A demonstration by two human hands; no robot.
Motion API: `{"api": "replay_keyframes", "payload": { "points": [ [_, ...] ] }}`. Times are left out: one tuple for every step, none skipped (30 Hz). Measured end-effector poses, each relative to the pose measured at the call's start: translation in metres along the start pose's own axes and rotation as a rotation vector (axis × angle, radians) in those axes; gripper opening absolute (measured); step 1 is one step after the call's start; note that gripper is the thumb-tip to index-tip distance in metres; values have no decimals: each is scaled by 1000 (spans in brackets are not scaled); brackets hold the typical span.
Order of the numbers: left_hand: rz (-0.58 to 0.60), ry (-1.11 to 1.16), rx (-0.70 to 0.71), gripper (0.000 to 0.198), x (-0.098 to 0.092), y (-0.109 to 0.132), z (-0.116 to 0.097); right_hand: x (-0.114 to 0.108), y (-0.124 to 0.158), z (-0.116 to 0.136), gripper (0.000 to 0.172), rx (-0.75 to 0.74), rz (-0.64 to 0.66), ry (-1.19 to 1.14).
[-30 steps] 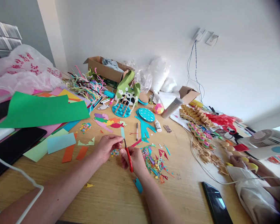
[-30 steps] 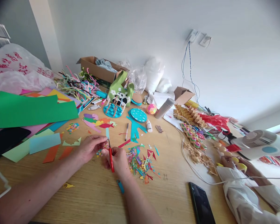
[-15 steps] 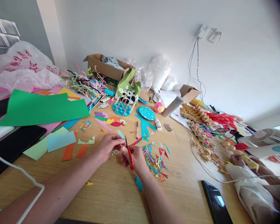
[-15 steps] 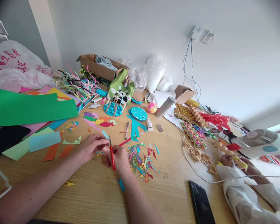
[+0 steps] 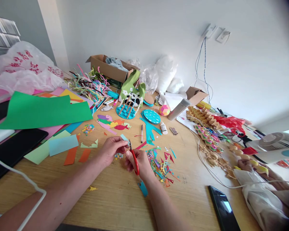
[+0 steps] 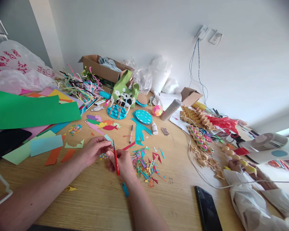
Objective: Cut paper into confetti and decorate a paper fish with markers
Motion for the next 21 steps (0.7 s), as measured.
{"api": "replay_keyframes", "payload": {
  "points": [
    [-2, 4, 1, 23, 0, 0, 1, 0, 0, 0, 53, -2, 0, -2],
    [-5, 7, 2, 23, 0, 0, 1, 0, 0, 0, 53, -6, 1, -3],
    [-8, 9, 4, 23, -1, 0, 2, 0, 0, 0, 53, -10, 3, -1],
    [-11, 12, 5, 23, -1, -1, 2, 0, -1, -1, 54, -15, 4, 3],
    [-13, 13, 6, 23, -1, -1, 3, 0, -1, -1, 54, -18, 4, 9],
    [-15, 15, 7, 23, -1, -1, 3, 0, -1, -1, 54, -19, 3, 17],
    [-16, 17, 6, 23, -1, -1, 3, 0, -1, -2, 55, -18, 2, 27],
    [-16, 18, 5, 23, -1, -1, 4, -1, -1, -2, 56, -15, 1, 37],
    [-16, 20, 3, 23, -1, 0, 4, -1, -1, -2, 56, -11, 1, 47],
    [-16, 21, 0, 23, -1, 0, 4, -1, -1, -2, 57, -9, 3, 54],
    [-16, 23, -2, 23, 0, 0, 4, -1, -1, -2, 57, -9, 5, 56],
    [-16, 24, -4, 23, 0, 1, 4, -1, -1, -2, 57, -10, 6, 56],
    [-16, 26, -6, 23, 0, 1, 4, -1, -1, -2, 56, -13, 5, 53],
    [-16, 26, -8, 24, 1, 1, 4, -1, -1, -2, 56, -17, 4, 51],
    [-16, 27, -9, 24, 1, 1, 4, -1, -1, -1, 55, -20, 3, 51],
    [-16, 28, -10, 24, 1, 1, 4, -1, -1, -1, 55, -22, 2, 53],
    [-17, 29, -10, 24, 1, 1, 4, -1, -1, -1, 55, -24, -1, 56],
    [-18, 32, -10, 24, 1, 1, 4, -1, -1, -1, 55, -25, -2, 58],
    [-19, 35, -10, 24, 1, 1, 4, -2, -1, -1, 55, -26, -5, 58],
    [-21, 39, -9, 24, 1, 1, 4, -2, 0, 0, 55, -27, -7, 59],
    [-21, 43, -8, 24, 1, 1, 4, -2, 0, 0, 55, -29, -9, 60]
  ]
}}
Point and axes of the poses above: each hand's wrist, its own y-axis away from the middle knuckle, its own x-axis out of the palm, z = x × y, the point moved 3 cm from there along -y, towards the middle knuckle, and after that the axes turned 5 degrees about -x, right-handed, at the moved point
